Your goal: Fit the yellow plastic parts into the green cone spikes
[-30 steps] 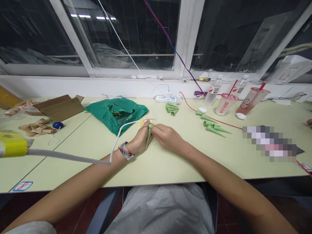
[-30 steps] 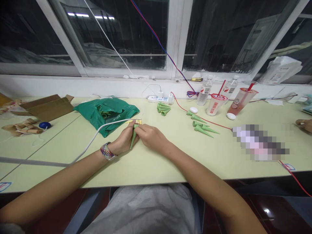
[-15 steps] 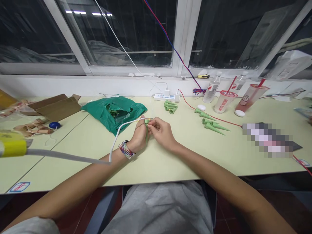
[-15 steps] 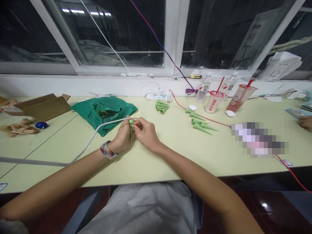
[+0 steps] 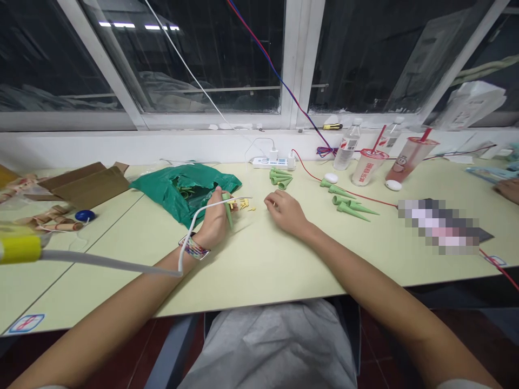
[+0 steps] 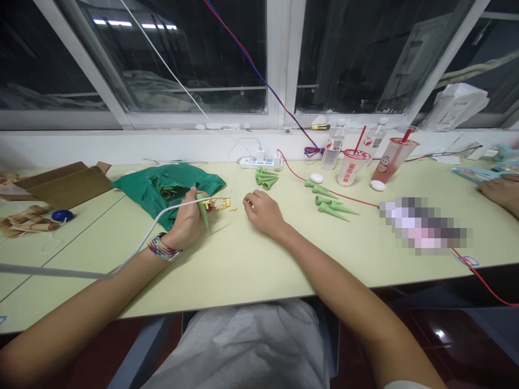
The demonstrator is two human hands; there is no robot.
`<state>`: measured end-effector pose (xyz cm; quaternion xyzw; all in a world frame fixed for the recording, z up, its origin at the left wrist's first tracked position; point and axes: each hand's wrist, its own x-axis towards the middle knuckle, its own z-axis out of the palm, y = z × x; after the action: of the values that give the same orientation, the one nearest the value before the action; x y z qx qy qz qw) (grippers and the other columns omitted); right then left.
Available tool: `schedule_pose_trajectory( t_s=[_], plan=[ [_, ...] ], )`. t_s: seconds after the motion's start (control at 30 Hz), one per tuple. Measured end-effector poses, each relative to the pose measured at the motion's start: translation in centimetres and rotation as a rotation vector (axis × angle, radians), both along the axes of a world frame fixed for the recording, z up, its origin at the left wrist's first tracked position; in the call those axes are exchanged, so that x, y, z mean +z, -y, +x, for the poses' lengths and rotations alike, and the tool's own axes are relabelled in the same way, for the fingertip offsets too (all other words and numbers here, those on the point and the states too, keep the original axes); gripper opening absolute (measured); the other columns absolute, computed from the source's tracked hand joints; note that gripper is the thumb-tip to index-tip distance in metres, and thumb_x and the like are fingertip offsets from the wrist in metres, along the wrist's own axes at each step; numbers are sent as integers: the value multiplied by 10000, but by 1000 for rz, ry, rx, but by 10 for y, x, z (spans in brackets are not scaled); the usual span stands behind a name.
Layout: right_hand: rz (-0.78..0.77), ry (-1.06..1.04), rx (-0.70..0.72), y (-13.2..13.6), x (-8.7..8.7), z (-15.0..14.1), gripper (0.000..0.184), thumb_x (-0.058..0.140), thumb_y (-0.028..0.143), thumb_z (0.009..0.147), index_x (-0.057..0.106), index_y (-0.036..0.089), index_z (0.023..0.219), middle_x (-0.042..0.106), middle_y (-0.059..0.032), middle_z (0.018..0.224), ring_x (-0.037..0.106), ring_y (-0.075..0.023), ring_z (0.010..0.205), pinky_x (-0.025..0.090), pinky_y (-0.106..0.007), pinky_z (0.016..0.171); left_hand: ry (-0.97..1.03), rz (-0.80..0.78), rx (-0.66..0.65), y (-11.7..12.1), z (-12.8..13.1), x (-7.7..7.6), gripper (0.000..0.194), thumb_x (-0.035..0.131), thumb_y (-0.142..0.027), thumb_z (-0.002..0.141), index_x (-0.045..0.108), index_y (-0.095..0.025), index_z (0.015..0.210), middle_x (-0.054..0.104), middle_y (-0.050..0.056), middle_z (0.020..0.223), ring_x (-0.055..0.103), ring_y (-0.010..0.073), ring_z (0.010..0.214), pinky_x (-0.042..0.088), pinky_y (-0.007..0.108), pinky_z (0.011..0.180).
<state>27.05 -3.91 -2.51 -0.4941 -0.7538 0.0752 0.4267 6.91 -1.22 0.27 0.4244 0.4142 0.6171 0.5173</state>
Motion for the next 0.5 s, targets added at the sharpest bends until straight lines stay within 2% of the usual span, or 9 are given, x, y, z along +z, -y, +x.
schedule_pose_trajectory(
  t_s=[0.07,0.13,0.33,0.5],
  plan=[
    [13,154,-34,-4,-2,9,174,551,256,986,709,212,927,641,-76,964,596,-236,967,456,-346,792,-5,-21,-13,-2,-3,-1,433,576,-560,977,539,-208,727,549,-9,602,553,135,542,472,240,538],
    [2,222,-29,-7,-3,8,146,597,265,971,732,212,988,638,-85,1004,585,-246,1006,468,-360,823,10,-40,-55,-1,-2,-1,449,554,-573,985,533,-208,726,542,-11,588,555,135,537,480,242,540],
    [-12,319,30,-20,-12,-22,260,634,291,973,728,214,1203,633,-99,1065,550,-256,1035,468,-385,933,93,-95,-154,5,10,-2,449,597,-627,942,531,-208,794,579,-5,649,616,158,604,503,258,555],
    [2,327,72,-20,-18,-21,191,576,206,994,755,221,1056,639,-91,1015,544,-241,989,461,-366,879,126,-81,-204,4,13,-6,381,655,-565,901,496,-228,821,588,-13,701,609,159,624,487,250,538]
  ],
)
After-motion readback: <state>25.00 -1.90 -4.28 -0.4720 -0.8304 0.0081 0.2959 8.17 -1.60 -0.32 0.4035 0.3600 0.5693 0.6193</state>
